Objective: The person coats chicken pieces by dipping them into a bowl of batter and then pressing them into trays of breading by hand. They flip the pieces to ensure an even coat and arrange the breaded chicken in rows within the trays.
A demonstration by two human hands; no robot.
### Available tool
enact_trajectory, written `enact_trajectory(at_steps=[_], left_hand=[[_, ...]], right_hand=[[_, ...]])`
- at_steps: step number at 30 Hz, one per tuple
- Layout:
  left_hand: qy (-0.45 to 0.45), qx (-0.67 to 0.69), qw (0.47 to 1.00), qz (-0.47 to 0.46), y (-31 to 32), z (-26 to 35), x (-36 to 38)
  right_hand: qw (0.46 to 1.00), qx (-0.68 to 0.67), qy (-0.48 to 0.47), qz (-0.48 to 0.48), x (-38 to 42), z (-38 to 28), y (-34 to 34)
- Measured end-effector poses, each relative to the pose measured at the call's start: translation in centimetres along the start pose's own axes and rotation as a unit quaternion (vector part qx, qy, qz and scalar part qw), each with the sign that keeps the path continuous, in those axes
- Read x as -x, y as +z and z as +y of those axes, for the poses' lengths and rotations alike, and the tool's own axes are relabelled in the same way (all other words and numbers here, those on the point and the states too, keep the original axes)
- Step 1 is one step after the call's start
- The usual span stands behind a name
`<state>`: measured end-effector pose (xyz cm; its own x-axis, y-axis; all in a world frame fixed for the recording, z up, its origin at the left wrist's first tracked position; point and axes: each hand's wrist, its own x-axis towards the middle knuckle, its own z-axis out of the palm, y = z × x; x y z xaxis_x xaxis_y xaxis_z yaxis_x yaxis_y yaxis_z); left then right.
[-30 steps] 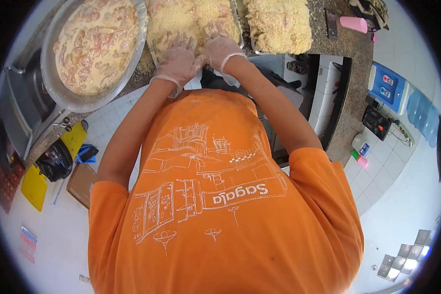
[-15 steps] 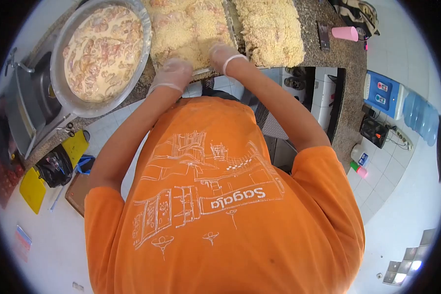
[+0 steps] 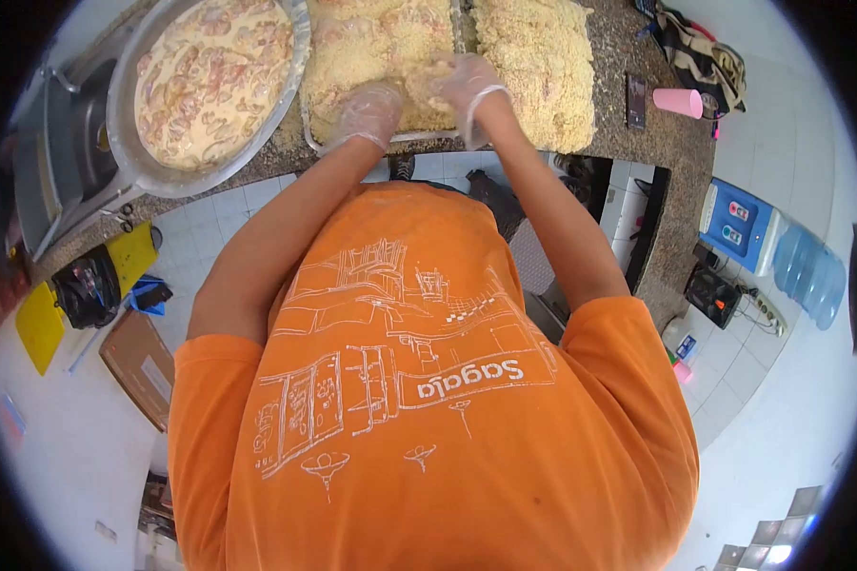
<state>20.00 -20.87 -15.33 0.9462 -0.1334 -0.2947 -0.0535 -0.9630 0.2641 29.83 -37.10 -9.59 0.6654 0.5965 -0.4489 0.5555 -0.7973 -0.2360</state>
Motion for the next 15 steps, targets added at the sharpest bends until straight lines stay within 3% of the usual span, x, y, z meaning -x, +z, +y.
enact_trajectory(at_steps=[1,2,3,5,7,8,10,11,13,15], left_hand=[[-0.010,-0.048,0.999,0.006,-0.1,0.3,-0.2],[-0.014,-0.049,0.999,0.008,-0.2,0.1,0.0],[0.021,-0.025,0.999,0.026,-1.1,-0.2,0.4],[0.053,-0.005,0.998,0.046,-2.6,-0.9,0.9],[0.029,-0.111,0.992,-0.051,-4.2,-1.2,1.4],[0.028,-0.113,0.992,-0.052,-4.9,-1.4,1.6],[-0.098,0.136,0.986,0.002,-8.4,-1.0,2.7],[-0.097,0.135,0.986,0.000,-9.7,-0.9,3.1],[-0.191,0.251,0.948,0.035,-11.3,-0.7,3.5],[-0.203,0.254,0.944,0.045,-11.5,-1.1,3.9]], right_hand=[[0.995,-0.096,0.037,0.005,0.1,1.4,-0.3],[0.994,0.000,-0.105,0.036,0.2,3.1,0.3],[0.993,0.001,-0.108,0.036,0.1,3.0,-0.2],[0.967,-0.240,0.081,-0.002,-0.2,2.1,-2.4],[0.983,-0.181,0.033,-0.007,0.1,1.6,-3.7],[0.993,-0.118,-0.012,-0.012,0.4,1.3,-4.2],[0.978,-0.203,0.021,-0.036,1.0,0.6,-5.4],[0.956,-0.284,0.055,-0.059,1.3,0.3,-5.6],[0.945,-0.315,0.061,-0.056,1.7,0.0,-5.4],[0.935,-0.346,0.065,-0.052,1.2,0.1,-4.7]])
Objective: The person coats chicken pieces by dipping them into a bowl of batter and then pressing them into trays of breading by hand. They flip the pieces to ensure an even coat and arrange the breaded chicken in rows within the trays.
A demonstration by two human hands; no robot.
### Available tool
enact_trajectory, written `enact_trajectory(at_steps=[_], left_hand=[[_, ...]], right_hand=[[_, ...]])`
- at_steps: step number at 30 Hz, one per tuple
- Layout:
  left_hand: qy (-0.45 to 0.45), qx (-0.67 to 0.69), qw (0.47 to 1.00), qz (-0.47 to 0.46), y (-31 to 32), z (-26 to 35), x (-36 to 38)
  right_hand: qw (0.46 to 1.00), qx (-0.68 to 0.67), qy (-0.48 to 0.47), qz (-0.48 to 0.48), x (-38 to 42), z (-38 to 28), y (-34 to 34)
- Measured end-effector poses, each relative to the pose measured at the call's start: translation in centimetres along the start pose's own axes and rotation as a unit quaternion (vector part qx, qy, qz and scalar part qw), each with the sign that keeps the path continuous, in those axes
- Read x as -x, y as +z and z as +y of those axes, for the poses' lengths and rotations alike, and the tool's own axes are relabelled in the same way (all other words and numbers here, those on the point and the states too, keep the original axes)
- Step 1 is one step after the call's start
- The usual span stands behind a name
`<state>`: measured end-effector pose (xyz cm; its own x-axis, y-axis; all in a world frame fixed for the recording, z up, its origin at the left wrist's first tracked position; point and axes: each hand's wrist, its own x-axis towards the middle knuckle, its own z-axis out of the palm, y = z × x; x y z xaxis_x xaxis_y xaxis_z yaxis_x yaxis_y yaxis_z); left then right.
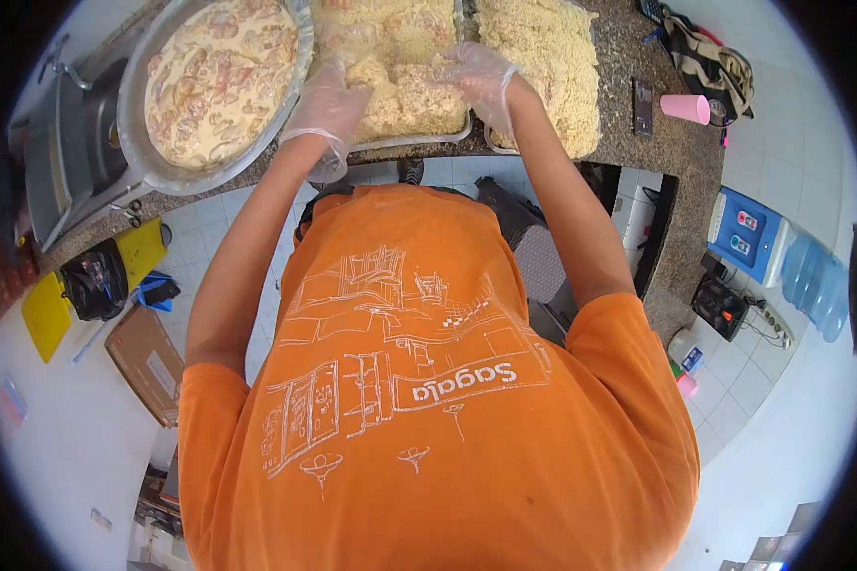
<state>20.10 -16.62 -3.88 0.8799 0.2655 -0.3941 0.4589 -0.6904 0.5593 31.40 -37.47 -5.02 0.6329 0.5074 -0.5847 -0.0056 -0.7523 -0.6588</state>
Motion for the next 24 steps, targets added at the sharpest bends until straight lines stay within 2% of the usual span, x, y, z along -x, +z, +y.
enact_trajectory(at_steps=[1,2,3,4,5,6,7,8,9,11,13,15,17,21,23,24], left_hand=[[-0.011,0.007,1.000,0.011,-0.2,-0.4,-0.1],[-0.009,0.007,1.000,0.008,0.6,-2.0,-0.2],[0.083,-0.022,0.994,0.062,2.4,-4.7,-0.3],[0.176,-0.051,0.976,0.120,3.5,-6.5,-0.7],[0.179,-0.050,0.975,0.120,3.9,-7.0,-0.5],[0.120,-0.099,0.986,0.056,4.1,-7.4,0.2],[0.059,-0.147,0.987,-0.006,4.6,-7.9,0.4],[0.059,-0.147,0.987,-0.005,5.9,-8.5,0.3],[0.062,-0.184,0.981,-0.004,7.8,-9.2,0.2],[0.067,-0.221,0.973,-0.002,8.6,-8.6,-0.3],[0.104,-0.223,0.969,-0.016,7.6,-7.5,-0.6],[0.089,-0.210,0.974,-0.011,8.2,-7.9,-1.0],[0.074,-0.193,0.978,0.000,8.2,-7.6,-1.4],[0.069,-0.188,0.979,-0.043,6.8,-6.7,-1.7],[0.066,-0.172,0.982,-0.049,6.1,-6.8,-1.8],[0.065,-0.149,0.986,-0.047,6.1,-7.3,-2.1]], right_hand=[[0.980,0.189,-0.059,0.006,-0.7,0.7,0.4],[0.921,0.372,-0.114,0.009,-1.1,1.6,1.0],[0.922,0.372,-0.111,0.008,-1.1,2.2,1.7],[0.942,0.327,-0.070,0.040,-1.2,2.6,2.3],[0.957,0.280,-0.028,0.071,-1.2,3.2,3.0],[0.957,0.281,-0.026,0.072,-1.1,4.0,3.7],[0.893,0.444,-0.057,0.048,-1.0,4.9,4.5],[0.801,0.592,-0.087,0.022,-1.1,5.8,5.4],[0.801,0.592,-0.085,0.022,-1.9,6.8,7.1],[0.869,0.487,-0.060,0.066,-3.8,8.2,10.1],[0.877,0.466,-0.062,0.095,-3.6,7.4,10.1],[0.885,0.443,-0.065,0.128,-3.7,7.2,10.7],[0.913,0.348,-0.036,0.212,-4.9,8.3,11.6],[0.930,0.315,-0.019,0.187,-5.9,8.4,10.6],[0.942,0.301,0.046,0.138,-6.4,7.8,9.2],[0.942,0.302,0.043,0.140,-5.6,6.5,8.1]])
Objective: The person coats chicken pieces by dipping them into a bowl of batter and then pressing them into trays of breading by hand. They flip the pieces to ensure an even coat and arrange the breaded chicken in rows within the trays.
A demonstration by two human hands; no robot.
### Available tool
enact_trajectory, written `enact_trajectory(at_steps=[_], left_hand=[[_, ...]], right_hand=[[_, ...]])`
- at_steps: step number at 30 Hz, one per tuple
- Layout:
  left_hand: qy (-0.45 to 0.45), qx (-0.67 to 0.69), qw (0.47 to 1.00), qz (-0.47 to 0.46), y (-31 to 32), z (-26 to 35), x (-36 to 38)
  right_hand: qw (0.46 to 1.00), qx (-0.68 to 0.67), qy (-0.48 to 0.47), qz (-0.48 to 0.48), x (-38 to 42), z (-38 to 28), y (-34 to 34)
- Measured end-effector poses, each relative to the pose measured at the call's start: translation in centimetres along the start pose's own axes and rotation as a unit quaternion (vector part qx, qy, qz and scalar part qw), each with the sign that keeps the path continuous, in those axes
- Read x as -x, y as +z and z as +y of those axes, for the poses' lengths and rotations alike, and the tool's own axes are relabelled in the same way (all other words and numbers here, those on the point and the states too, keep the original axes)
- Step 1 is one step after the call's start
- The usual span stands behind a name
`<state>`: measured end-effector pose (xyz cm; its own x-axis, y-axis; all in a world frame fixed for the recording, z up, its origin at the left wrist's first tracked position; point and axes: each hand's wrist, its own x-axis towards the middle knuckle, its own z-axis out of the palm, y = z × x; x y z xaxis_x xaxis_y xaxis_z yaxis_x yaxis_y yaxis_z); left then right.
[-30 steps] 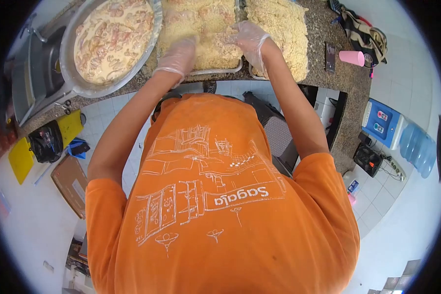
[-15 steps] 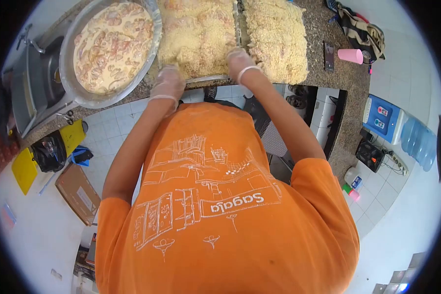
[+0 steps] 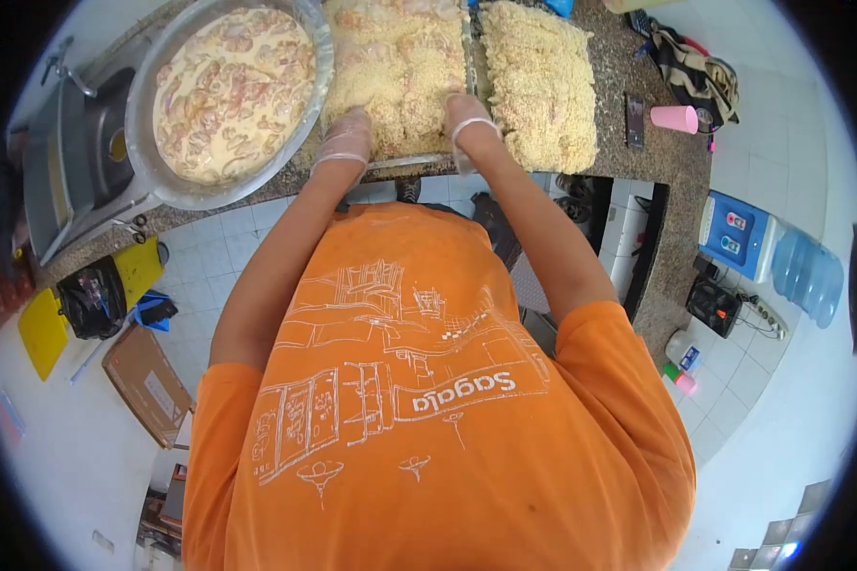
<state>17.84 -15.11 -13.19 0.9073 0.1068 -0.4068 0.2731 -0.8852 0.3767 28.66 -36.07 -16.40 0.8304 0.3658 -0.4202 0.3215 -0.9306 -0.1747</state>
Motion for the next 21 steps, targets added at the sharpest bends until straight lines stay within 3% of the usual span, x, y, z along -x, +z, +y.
enact_trajectory(at_steps=[2,4,6,7,9,10,12,13,14,15,16,19,21], left_hand=[[-0.001,0.024,1.000,0.007,-0.5,-0.2,-0.2],[-0.035,0.007,0.999,-0.015,-2.0,0.2,0.5],[-0.024,0.025,0.999,-0.011,-3.6,0.8,0.6],[-0.013,0.043,0.999,-0.008,-4.2,1.2,0.8],[-0.008,0.078,0.997,-0.013,-5.2,3.2,1.5],[-0.001,0.114,0.993,-0.017,-5.3,3.9,1.8],[-0.012,0.096,0.995,0.000,-5.3,4.1,2.8],[-0.025,0.077,0.997,0.018,-5.4,4.0,2.9],[-0.026,0.075,0.997,0.016,-4.8,3.4,2.7],[-0.055,0.039,0.998,-0.014,-3.5,2.3,2.5],[-0.083,0.003,0.996,-0.044,-2.1,1.3,2.3],[-0.050,-0.009,0.999,-0.006,1.7,0.2,0.2],[-0.044,0.000,0.999,-0.017,0.2,0.9,0.5]], right_hand=[[0.965,0.219,-0.075,-0.126,1.7,-0.9,-5.2],[0.978,0.180,-0.037,-0.102,1.7,-0.4,-7.2],[0.995,-0.070,0.060,-0.048,1.1,0.0,-8.3],[0.994,-0.072,0.061,-0.050,-0.6,1.5,-6.0],[0.978,-0.046,-0.191,-0.070,-5.1,5.1,0.5],[0.978,-0.047,-0.189,-0.070,-3.4,3.4,-1.7],[0.996,-0.045,-0.007,-0.082,2.1,-2.2,-9.3],[0.996,-0.046,-0.007,-0.082,2.5,-2.2,-9.2],[0.992,0.038,-0.025,-0.117,2.9,-2.0,-8.5],[0.980,0.122,-0.042,-0.153,3.1,-1.7,-7.4],[0.979,0.120,-0.041,-0.157,3.1,-1.3,-4.6],[0.990,0.083,-0.111,0.037,3.0,0.0,2.5],[0.995,0.036,-0.068,0.061,2.6,-0.4,3.0]])
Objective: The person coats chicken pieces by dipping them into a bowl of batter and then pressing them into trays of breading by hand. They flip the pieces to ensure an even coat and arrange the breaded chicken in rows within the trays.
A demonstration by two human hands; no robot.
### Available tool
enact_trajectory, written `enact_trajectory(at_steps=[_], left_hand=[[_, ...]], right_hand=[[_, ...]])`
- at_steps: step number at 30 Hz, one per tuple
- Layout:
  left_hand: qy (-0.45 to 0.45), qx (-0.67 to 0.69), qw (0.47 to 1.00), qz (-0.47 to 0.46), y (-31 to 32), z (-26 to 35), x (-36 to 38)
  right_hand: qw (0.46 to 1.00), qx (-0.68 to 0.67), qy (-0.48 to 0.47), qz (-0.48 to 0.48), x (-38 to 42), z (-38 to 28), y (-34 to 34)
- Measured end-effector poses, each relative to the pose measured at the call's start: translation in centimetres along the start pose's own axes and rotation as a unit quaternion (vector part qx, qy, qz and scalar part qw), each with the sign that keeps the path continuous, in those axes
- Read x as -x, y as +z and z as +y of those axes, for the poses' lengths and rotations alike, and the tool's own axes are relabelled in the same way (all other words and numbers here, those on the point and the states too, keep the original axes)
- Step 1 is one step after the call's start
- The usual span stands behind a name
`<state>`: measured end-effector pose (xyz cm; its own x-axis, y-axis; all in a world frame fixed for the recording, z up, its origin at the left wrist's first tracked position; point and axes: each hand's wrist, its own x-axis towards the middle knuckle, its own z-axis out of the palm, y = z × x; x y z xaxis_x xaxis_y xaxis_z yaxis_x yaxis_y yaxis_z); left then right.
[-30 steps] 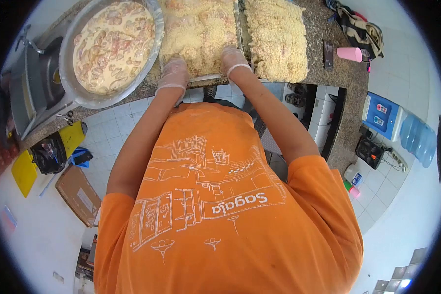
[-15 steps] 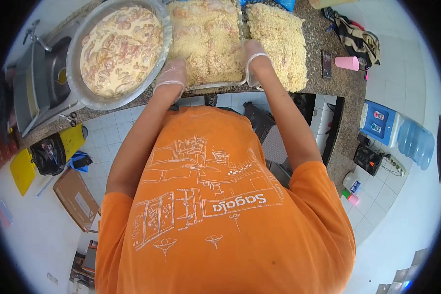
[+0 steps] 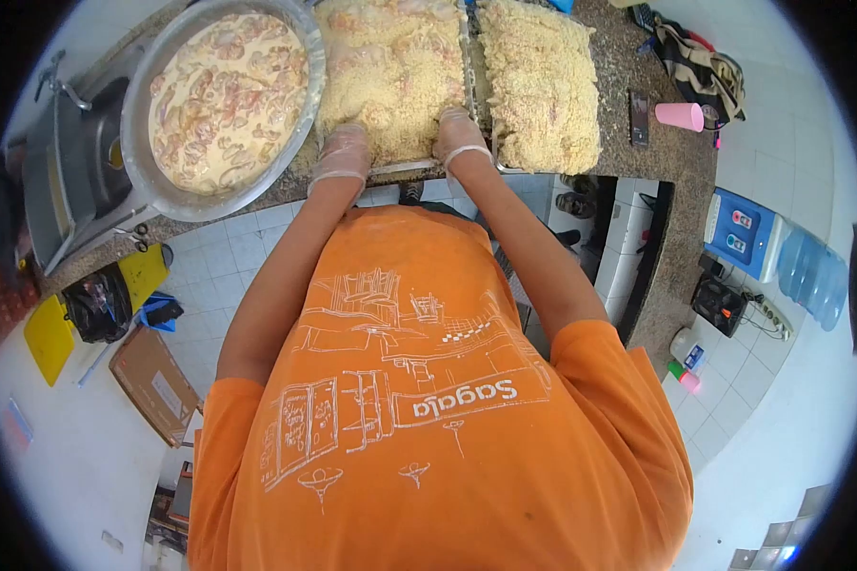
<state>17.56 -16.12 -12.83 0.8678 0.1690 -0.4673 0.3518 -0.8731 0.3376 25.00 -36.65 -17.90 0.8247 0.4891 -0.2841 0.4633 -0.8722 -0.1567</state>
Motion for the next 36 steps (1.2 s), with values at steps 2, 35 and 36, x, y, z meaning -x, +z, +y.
enact_trajectory(at_steps=[2,35,36], left_hand=[[0.009,0.005,1.000,-0.012,-0.4,-0.1,0.3],[0.086,0.031,0.996,-0.019,-5.4,2.2,2.6],[0.132,0.010,0.991,0.012,-5.4,3.3,3.1]], right_hand=[[0.997,-0.045,0.051,0.028,0.0,-0.1,-0.1],[0.984,-0.162,-0.031,0.061,0.8,-0.9,-6.5],[0.971,-0.120,-0.151,0.144,1.0,-2.1,-6.4]])
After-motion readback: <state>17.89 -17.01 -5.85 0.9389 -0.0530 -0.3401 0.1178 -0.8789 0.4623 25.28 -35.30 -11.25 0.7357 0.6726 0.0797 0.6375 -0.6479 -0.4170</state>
